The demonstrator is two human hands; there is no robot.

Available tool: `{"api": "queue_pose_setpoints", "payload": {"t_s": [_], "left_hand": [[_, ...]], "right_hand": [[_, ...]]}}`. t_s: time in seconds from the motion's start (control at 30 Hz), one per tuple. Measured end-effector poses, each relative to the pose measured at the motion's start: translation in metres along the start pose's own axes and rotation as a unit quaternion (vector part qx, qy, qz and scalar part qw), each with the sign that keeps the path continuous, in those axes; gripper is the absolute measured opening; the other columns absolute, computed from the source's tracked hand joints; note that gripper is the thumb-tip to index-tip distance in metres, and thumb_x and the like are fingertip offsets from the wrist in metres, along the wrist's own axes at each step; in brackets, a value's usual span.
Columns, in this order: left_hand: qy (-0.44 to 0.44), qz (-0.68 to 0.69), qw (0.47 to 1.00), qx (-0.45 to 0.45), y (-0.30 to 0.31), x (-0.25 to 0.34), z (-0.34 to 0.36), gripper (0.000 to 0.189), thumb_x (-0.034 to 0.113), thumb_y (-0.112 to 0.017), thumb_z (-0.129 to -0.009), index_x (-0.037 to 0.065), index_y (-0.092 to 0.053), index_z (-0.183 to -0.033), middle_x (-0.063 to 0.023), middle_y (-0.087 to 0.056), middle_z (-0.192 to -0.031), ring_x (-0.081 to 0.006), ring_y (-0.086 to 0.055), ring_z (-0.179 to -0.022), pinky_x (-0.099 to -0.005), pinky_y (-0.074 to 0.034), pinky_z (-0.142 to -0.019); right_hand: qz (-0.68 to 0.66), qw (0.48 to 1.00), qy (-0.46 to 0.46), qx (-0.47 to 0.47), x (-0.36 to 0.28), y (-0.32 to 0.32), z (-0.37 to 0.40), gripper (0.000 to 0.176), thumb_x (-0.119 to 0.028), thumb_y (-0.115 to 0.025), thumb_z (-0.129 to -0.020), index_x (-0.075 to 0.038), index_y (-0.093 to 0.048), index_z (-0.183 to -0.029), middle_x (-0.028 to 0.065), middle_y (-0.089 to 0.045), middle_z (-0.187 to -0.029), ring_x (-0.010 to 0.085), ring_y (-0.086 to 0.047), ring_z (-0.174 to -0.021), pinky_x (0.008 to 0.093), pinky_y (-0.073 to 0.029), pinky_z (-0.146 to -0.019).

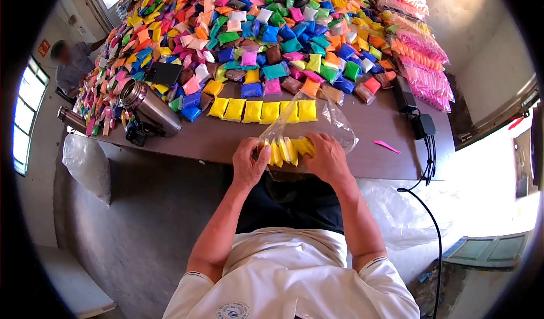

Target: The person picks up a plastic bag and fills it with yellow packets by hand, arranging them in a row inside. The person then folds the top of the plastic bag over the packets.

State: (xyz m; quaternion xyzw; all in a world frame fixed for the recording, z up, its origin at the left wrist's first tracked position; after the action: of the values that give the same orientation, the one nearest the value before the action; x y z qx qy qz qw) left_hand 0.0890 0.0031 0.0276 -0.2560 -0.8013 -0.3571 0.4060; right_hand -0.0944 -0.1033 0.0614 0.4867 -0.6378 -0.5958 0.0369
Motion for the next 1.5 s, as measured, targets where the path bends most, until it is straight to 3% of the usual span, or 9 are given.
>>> {"api": "queue_pose_setpoints", "payload": {"t_s": [0.13,0.27,0.47,0.7,0.8,0.87,1.0,1.17,1.5], "left_hand": [[0.01,-0.002,1.0,-0.008,0.0,-0.001,0.0,0.034,0.035,-0.062,-0.091,0.003,-0.056,-0.081,-0.0118,-0.055,-0.078,-0.0272,-0.055,-0.071,-0.0355,-0.045,-0.064],[0.001,0.007,1.0,-0.002,-0.001,-0.003,0.001,0.035,0.036,-0.062,-0.091,0.003,-0.056,-0.081,-0.0118,-0.055,-0.077,-0.0271,-0.054,-0.071,-0.0353,-0.045,-0.064],[-0.002,0.0,1.0,0.001,0.001,0.002,0.0,0.036,0.037,-0.061,-0.091,0.003,-0.057,-0.081,-0.0116,-0.055,-0.076,-0.0266,-0.055,-0.071,-0.035,-0.045,-0.064],[-0.007,0.001,1.0,0.003,0.0,0.002,-0.001,0.035,0.036,-0.06,-0.091,0.003,-0.058,-0.081,-0.0115,-0.057,-0.078,-0.0267,-0.056,-0.072,-0.0354,-0.046,-0.065],[-0.011,0.002,1.0,0.008,0.0,0.003,0.0,0.035,0.037,-0.06,-0.091,0.003,-0.058,-0.081,-0.0116,-0.057,-0.078,-0.0265,-0.056,-0.072,-0.0356,-0.046,-0.065],[-0.011,0.005,1.0,0.008,0.0,0.003,-0.001,0.035,0.037,-0.061,-0.091,0.003,-0.058,-0.081,-0.0117,-0.057,-0.078,-0.0263,-0.056,-0.072,-0.0358,-0.046,-0.065],[-0.011,-0.001,1.0,0.002,0.0,0.002,-0.001,0.036,0.037,-0.06,-0.092,0.003,-0.057,-0.08,-0.0112,-0.055,-0.076,-0.0258,-0.054,-0.07,-0.035,-0.045,-0.063],[-0.005,-0.001,1.0,-0.001,-0.001,-0.002,0.0,0.035,0.036,-0.06,-0.092,0.003,-0.055,-0.081,-0.011,-0.053,-0.075,-0.0262,-0.053,-0.069,-0.0344,-0.044,-0.062],[-0.008,-0.008,1.0,0.003,-0.002,-0.003,0.0,0.034,0.035,-0.06,-0.092,0.003,-0.056,-0.082,-0.0117,-0.055,-0.078,-0.0276,-0.055,-0.071,-0.0354,-0.046,-0.064]], "right_hand": [[-0.124,0.987,-0.09,0.042,-0.002,0.005,-0.001,0.039,-0.007,-0.07,-0.07,-0.001,-0.052,-0.105,0.0201,-0.062,-0.099,0.0398,-0.06,-0.094,0.0446,-0.049,-0.083],[-0.141,0.98,-0.117,0.078,0.0,-0.004,0.005,0.034,-0.006,-0.07,-0.071,-0.001,-0.049,-0.097,0.0199,-0.06,-0.094,0.0408,-0.06,-0.091,0.0453,-0.049,-0.079],[-0.074,0.995,-0.069,-0.018,-0.01,0.0,0.011,0.04,-0.011,-0.073,-0.071,0.0,-0.048,-0.099,0.0196,-0.059,-0.099,0.0387,-0.058,-0.098,0.0432,-0.048,-0.084],[-0.133,0.987,-0.006,-0.095,-0.005,0.015,0.006,0.044,-0.014,-0.073,-0.071,0.001,-0.05,-0.106,0.0204,-0.059,-0.101,0.0369,-0.059,-0.101,0.04,-0.048,-0.088],[-0.158,0.975,-0.051,-0.144,0.001,0.012,0.002,0.05,-0.016,-0.075,-0.071,0.002,-0.053,-0.112,0.0222,-0.06,-0.111,0.0364,-0.061,-0.104,0.0387,-0.048,-0.09],[-0.158,0.975,-0.044,-0.147,0.002,0.01,0.0,0.066,-0.013,-0.076,-0.071,-0.001,-0.049,-0.13,0.0183,-0.062,-0.115,0.0268,-0.066,-0.096,0.0343,-0.052,-0.087],[-0.127,0.977,0.002,-0.173,-0.002,0.007,-0.006,0.065,-0.013,-0.076,-0.071,-0.002,-0.051,-0.13,0.0187,-0.062,-0.116,0.0265,-0.067,-0.094,0.0338,-0.053,-0.085],[-0.106,0.977,0.034,-0.183,0.002,0.0,-0.012,0.061,-0.018,-0.076,-0.071,-0.004,-0.056,-0.126,0.018,-0.063,-0.115,0.0323,-0.063,-0.106,0.0362,-0.048,-0.095],[-0.082,0.973,0.043,-0.212,0.002,-0.004,-0.018,0.064,-0.018,-0.078,-0.069,-0.006,-0.055,-0.127,0.0179,-0.063,-0.117,0.0342,-0.059,-0.112,0.0374,-0.044,-0.1]]}}
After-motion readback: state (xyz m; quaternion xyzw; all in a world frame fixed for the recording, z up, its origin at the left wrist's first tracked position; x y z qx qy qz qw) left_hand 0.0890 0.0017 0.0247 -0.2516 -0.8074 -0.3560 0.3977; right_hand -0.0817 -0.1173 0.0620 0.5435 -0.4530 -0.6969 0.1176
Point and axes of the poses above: each hand's wrist, its own z-axis away from the middle knuckle, its own y-axis out of the back of the hand, x = y × z, the point moved 5 cm from there along -z, towards the middle knuckle
